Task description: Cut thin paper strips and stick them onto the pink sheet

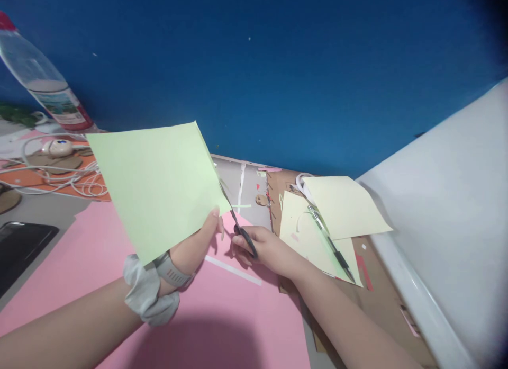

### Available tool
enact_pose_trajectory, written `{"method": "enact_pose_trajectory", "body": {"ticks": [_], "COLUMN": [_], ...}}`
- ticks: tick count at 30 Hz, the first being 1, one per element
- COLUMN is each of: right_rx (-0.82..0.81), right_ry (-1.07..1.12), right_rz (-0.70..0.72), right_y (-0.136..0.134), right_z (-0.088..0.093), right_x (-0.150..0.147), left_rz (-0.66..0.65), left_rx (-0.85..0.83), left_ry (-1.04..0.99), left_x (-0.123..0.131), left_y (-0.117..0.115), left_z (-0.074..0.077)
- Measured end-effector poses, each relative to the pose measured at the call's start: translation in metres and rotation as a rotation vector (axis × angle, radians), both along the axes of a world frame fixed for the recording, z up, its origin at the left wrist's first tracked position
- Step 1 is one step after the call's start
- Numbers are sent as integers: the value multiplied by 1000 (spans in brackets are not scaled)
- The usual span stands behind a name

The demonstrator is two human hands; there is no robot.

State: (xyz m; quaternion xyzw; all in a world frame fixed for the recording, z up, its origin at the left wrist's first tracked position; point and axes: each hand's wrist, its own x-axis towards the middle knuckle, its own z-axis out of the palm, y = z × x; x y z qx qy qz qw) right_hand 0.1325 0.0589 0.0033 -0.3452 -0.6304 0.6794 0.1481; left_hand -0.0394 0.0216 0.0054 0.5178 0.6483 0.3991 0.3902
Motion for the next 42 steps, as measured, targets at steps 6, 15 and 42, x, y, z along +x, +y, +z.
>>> {"method": "enact_pose_trajectory", "body": {"ticks": [6, 15, 42], "right_rx": [-26, -18, -23], "right_ry": [2, -3, -14], "right_rz": [-15, 1, -18], "right_y": [-1, 0, 0], "right_z": [-2, -4, -1], "right_x": [0, 0, 0], "left_rz": [35, 49, 71], "left_rx": [15, 25, 61], "left_ry": [31, -77, -155], "left_x": [1, 5, 6], "left_y": [0, -1, -1], "left_z": [1, 7, 6]}}
